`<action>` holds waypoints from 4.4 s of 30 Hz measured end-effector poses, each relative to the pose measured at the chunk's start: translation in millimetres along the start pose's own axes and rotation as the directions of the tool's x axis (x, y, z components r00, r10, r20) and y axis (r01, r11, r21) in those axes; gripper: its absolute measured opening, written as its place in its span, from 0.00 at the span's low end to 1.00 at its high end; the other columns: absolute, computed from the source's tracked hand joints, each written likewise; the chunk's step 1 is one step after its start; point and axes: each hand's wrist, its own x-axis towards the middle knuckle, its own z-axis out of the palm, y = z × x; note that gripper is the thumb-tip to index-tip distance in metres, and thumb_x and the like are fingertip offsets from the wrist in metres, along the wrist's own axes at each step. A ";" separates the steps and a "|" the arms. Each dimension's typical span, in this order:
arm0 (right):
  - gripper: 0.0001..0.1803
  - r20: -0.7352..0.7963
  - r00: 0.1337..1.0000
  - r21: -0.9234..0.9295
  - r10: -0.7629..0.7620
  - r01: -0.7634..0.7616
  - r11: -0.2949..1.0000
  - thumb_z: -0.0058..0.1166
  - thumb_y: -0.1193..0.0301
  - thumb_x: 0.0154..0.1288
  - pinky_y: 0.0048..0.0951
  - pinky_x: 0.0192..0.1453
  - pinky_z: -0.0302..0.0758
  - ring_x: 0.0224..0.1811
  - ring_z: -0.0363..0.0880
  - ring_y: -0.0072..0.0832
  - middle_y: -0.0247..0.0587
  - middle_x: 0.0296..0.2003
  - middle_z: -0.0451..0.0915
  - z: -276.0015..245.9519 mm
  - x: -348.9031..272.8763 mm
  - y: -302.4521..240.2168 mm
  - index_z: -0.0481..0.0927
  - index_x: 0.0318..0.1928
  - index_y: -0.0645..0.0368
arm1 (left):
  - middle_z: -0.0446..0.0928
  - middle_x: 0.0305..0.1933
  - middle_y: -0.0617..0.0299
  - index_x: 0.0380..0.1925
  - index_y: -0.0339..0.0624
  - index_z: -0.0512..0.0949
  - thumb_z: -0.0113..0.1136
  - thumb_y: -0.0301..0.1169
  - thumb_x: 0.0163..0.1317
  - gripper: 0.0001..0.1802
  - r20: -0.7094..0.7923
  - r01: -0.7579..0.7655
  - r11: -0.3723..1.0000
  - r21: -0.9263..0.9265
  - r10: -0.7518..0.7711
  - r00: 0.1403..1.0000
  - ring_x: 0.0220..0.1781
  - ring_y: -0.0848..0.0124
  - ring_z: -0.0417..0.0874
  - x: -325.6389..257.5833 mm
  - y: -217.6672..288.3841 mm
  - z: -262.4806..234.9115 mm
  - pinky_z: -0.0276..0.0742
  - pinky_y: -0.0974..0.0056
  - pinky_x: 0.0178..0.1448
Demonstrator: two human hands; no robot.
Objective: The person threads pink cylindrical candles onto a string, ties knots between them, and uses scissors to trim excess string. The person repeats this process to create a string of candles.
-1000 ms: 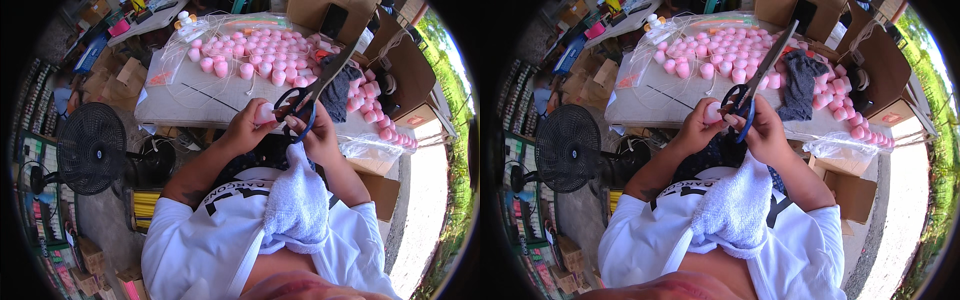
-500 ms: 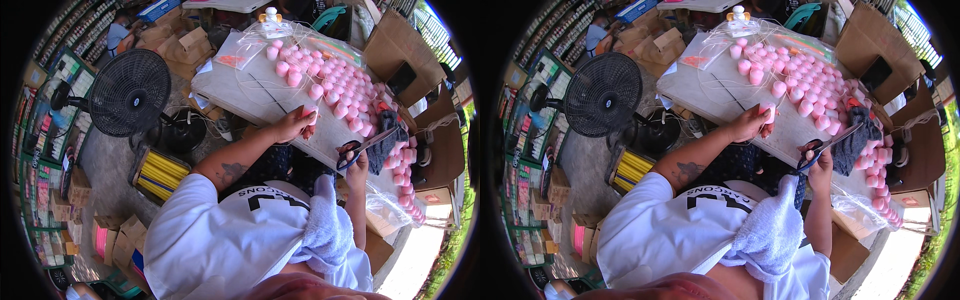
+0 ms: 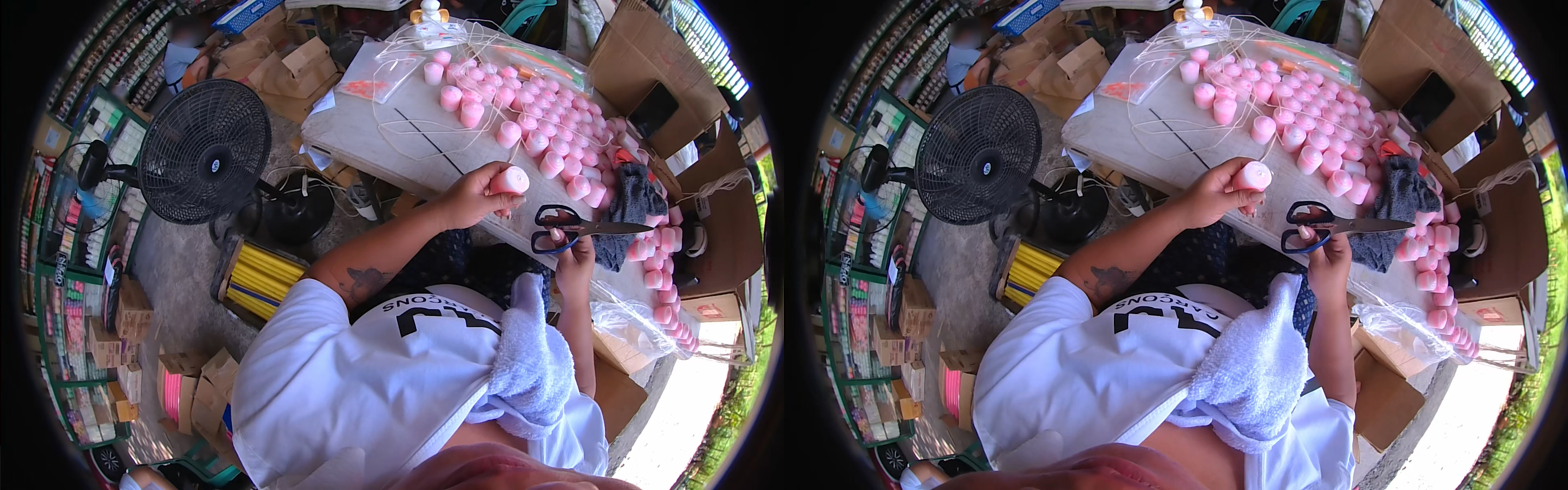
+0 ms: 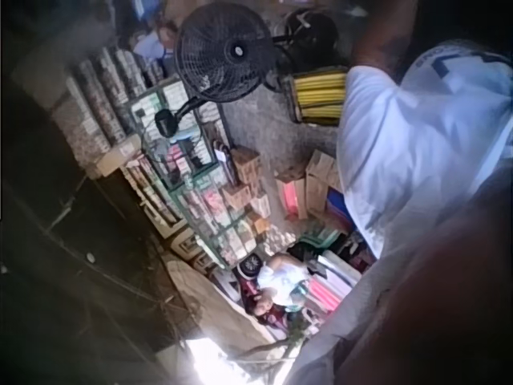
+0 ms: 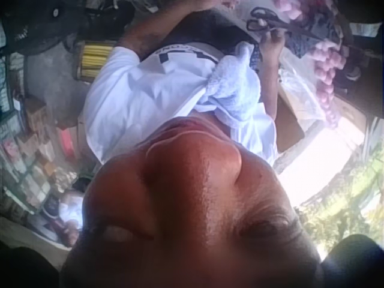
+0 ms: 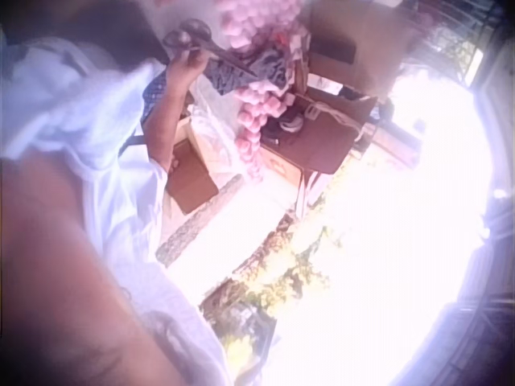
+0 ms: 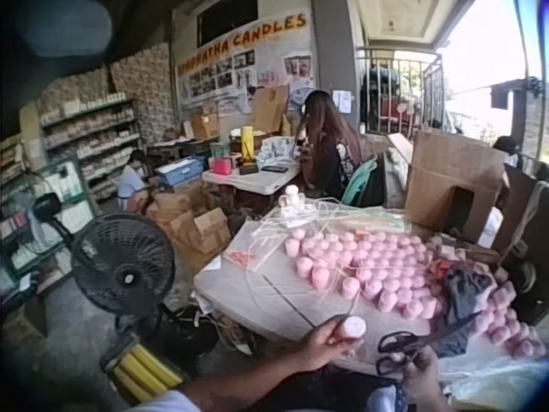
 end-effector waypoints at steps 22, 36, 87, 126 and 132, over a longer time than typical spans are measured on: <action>0.26 -0.153 0.675 0.001 -0.722 0.730 0.683 0.50 0.57 0.67 0.40 0.56 0.72 0.54 0.73 0.40 0.54 0.52 0.72 31.8 -23.0 -126.3 0.67 0.55 0.65 | 0.74 0.46 0.59 0.52 0.38 0.69 0.65 0.25 0.55 0.24 -0.026 -0.325 0.721 0.612 0.429 0.903 0.47 0.74 0.74 -23.9 42.1 24.2 0.70 0.68 0.53; 0.13 0.052 0.889 -0.016 -0.455 0.456 0.890 0.43 0.74 0.69 0.31 0.55 0.70 0.51 0.75 0.33 0.49 0.46 0.75 62.7 -23.6 -109.2 0.65 0.53 0.63 | 0.75 0.43 0.51 0.49 0.39 0.70 0.67 0.26 0.51 0.25 0.048 -0.383 0.589 0.712 0.503 0.863 0.45 0.57 0.79 -19.3 38.6 22.4 0.74 0.61 0.48; 0.35 0.580 0.792 0.445 0.190 -0.503 0.741 0.29 0.35 0.64 0.23 0.32 0.64 0.25 0.69 0.25 0.33 0.23 0.69 93.4 -20.5 -36.9 0.70 0.35 0.57 | 0.67 0.56 0.67 0.57 0.53 0.61 0.42 0.68 0.56 0.38 -0.110 -0.226 0.803 -0.551 0.199 0.974 0.60 0.72 0.65 18.3 46.9 26.3 0.59 0.62 0.64; 0.17 -0.604 0.152 -0.316 0.782 -0.947 -0.060 0.57 0.65 0.59 0.29 0.41 0.74 0.35 0.76 0.27 0.38 0.34 0.79 -256.5 -290.3 104.0 0.78 0.44 0.62 | 0.69 0.38 0.62 0.56 0.37 0.66 0.36 0.52 0.70 0.30 0.131 0.245 0.949 -0.199 -0.222 0.966 0.27 0.81 0.62 -61.2 39.6 -34.2 0.61 0.76 0.32; 0.20 -0.685 0.309 -0.632 0.660 -0.703 -0.326 0.51 0.59 0.64 0.31 0.45 0.75 0.38 0.80 0.33 0.44 0.34 0.82 -246.0 -220.7 67.4 0.80 0.41 0.66 | 0.70 0.39 0.62 0.56 0.37 0.66 0.30 0.65 0.64 0.41 0.187 0.184 0.954 -0.239 -0.141 0.972 0.27 0.80 0.62 -54.5 60.8 -10.9 0.61 0.76 0.32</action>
